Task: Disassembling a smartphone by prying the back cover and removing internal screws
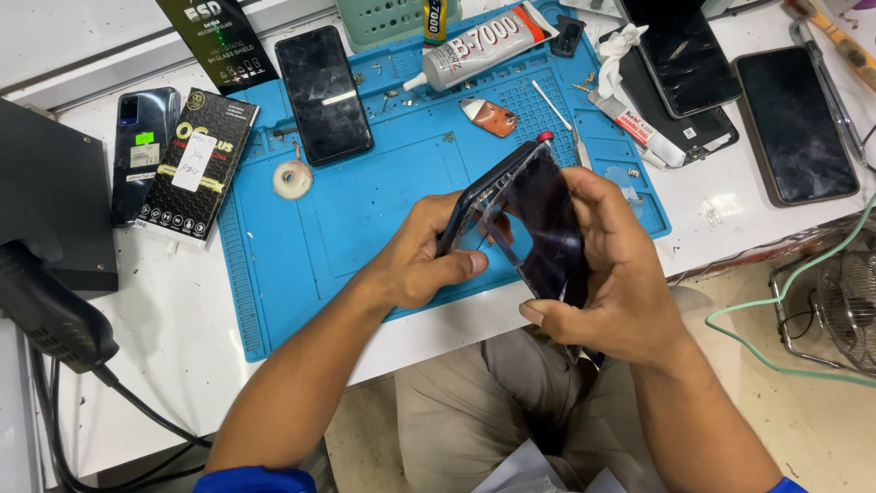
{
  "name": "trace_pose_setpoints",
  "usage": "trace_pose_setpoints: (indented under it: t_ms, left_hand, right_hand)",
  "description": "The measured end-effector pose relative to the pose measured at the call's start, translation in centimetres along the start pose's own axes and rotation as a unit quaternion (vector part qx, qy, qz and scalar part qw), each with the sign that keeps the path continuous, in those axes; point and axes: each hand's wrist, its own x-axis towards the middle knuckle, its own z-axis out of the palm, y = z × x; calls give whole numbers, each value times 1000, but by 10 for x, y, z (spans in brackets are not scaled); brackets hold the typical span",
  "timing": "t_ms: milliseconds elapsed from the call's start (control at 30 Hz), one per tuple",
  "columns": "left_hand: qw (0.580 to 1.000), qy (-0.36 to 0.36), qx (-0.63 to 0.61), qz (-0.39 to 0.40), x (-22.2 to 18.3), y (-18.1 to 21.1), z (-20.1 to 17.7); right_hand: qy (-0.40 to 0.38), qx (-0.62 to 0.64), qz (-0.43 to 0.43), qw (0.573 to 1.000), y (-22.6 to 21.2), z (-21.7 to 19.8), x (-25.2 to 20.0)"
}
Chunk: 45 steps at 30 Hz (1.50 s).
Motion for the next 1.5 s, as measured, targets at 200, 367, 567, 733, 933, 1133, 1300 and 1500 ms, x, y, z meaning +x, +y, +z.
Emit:
trace_pose_setpoints:
  t_ms: [200,367,567,733,933,1133,1300,1500]
  left_hand:
    - [1000,-3,-4,2,0,0,-1]
    - [1000,-2,-6,-1,0,-2,-2]
    - [966,20,-258,10,-1,-4,-2]
    - [962,27,-270,-26,-4,3,1]
    - [930,41,-363,-45,-2,-13,-12]
    - [915,43,-396,-68,-2,-10,-14]
    - [914,16,-397,-83,-4,-13,-15]
    - [910,12,-403,-94,-5,-15,-15]
  right_hand:
    - [1,26,6,1000,-1,2,0]
    - [-1,31,0,1000,2,1,-1]
    - [-55,55,-18,997,-3,11,7]
    - [-61,128,-19,990,11,0,-1]
    - [-63,194,47,978,21,-6,-7]
    - [-32,236,96,966,9,-10,-4]
    - [-46,301,154,940,-1,-16,1]
    - [-41,389,153,907,-3,-24,1]
